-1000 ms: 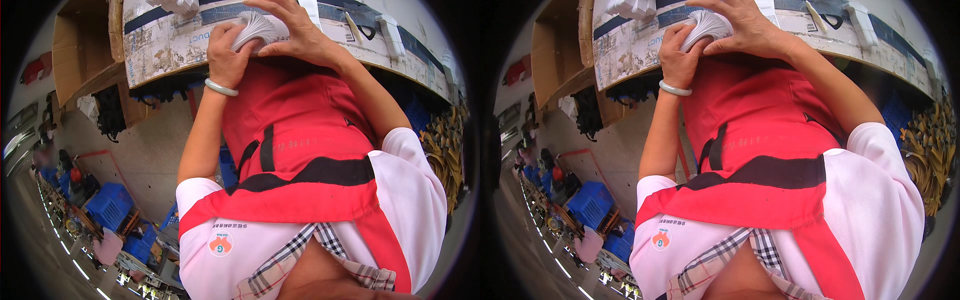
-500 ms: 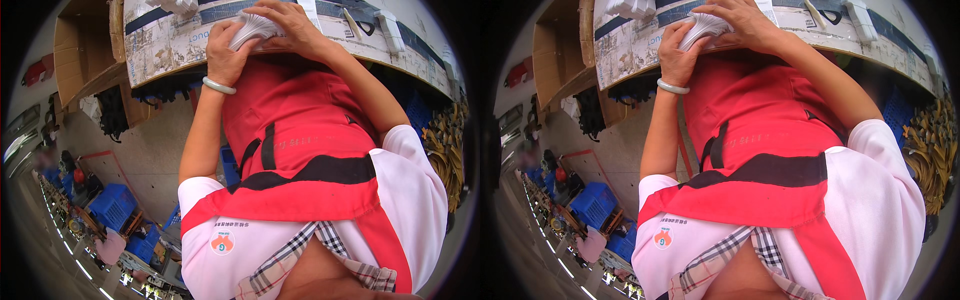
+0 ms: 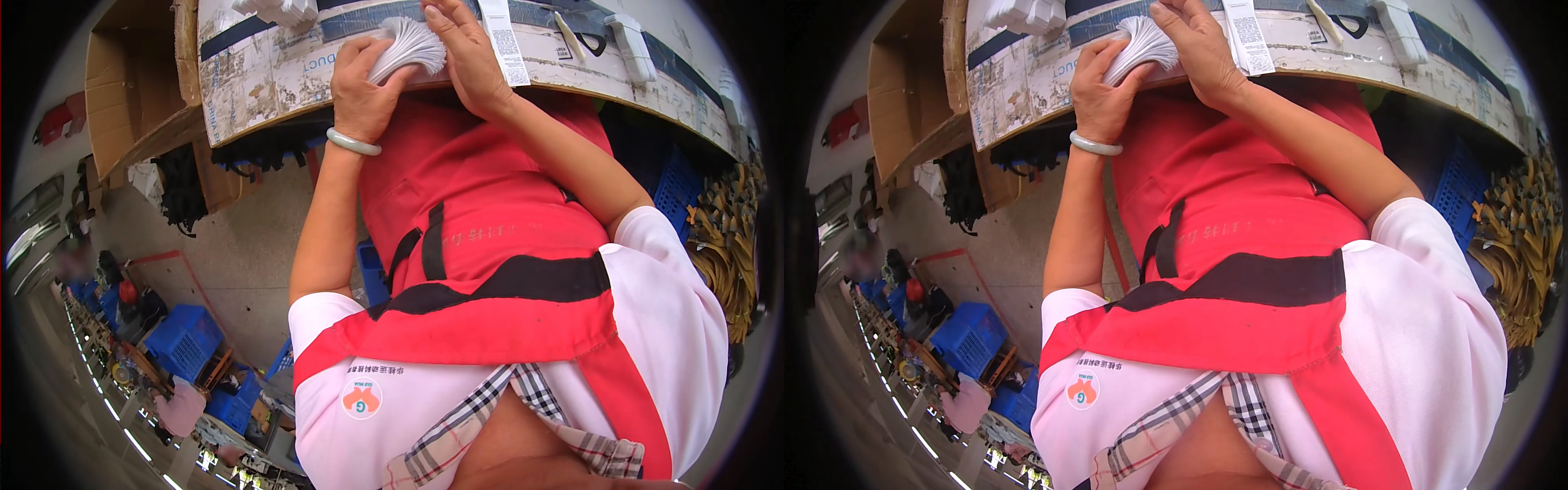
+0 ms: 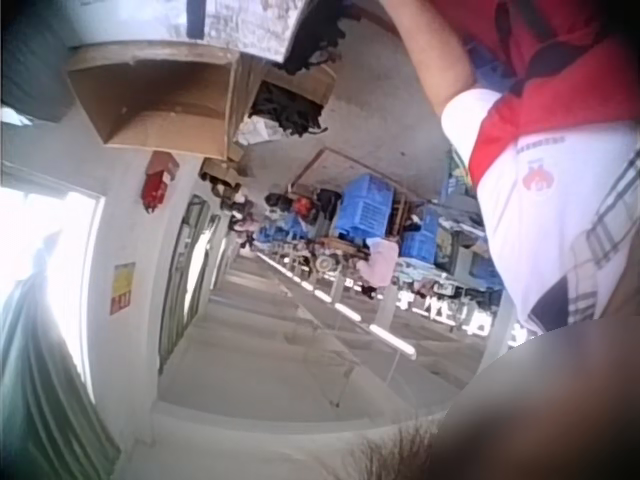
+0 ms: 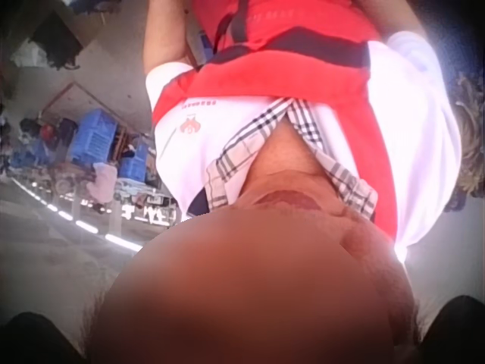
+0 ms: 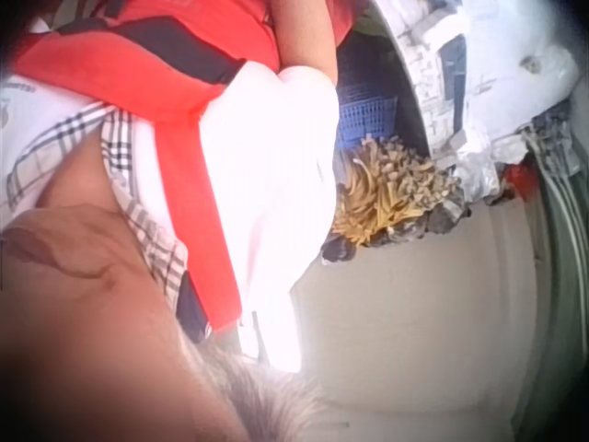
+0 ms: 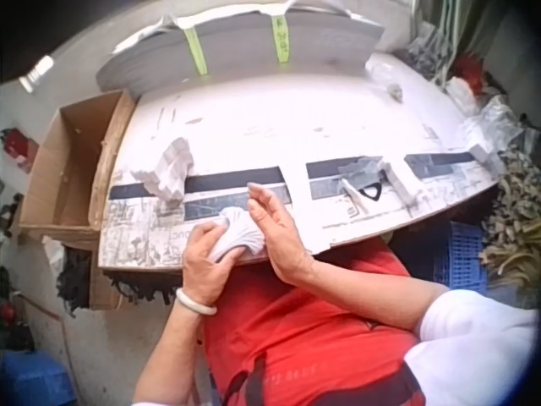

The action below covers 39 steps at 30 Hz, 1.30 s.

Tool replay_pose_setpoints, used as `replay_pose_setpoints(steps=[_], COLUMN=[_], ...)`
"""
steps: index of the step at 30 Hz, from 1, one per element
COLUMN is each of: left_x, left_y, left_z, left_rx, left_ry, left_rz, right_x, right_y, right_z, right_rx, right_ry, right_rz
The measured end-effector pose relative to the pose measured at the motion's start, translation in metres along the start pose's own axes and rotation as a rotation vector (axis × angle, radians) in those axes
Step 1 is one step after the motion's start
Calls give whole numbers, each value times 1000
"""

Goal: The recorder is inspecting and sorting small white product labels or tags on a workbench.

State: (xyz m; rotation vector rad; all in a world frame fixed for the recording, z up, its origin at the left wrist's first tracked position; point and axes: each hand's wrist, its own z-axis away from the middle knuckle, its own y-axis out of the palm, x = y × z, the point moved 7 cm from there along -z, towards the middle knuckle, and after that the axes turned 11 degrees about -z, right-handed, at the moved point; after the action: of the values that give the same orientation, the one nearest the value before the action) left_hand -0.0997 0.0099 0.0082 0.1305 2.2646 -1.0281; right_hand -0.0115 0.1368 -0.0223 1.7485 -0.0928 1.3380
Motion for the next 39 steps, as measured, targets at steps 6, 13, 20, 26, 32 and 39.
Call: replay_pose_setpoints(steps=[6,13,20,26,32,39], left_x=[-1,0,-1,1,4,4], left_y=[-2,-2,-1,-2,0,0], left_z=[1,0,0,1,2,3], left_rx=[13,0,-11,-19,17,2], left_ry=[17,20,16,0,-22,-20], left_rz=[-29,-28,-30,-17,-58,-57], right_x=[0,2,-6,-10,17,20], right_y=[11,19,19,27,58,76], right_z=[-2,-15,-31,-40,-33,-22], right_rx=[-7,129,222,295,848,1100], right_ry=[89,58,168,278,183,-104], right_rz=[-74,77,2,-33,533,1437])
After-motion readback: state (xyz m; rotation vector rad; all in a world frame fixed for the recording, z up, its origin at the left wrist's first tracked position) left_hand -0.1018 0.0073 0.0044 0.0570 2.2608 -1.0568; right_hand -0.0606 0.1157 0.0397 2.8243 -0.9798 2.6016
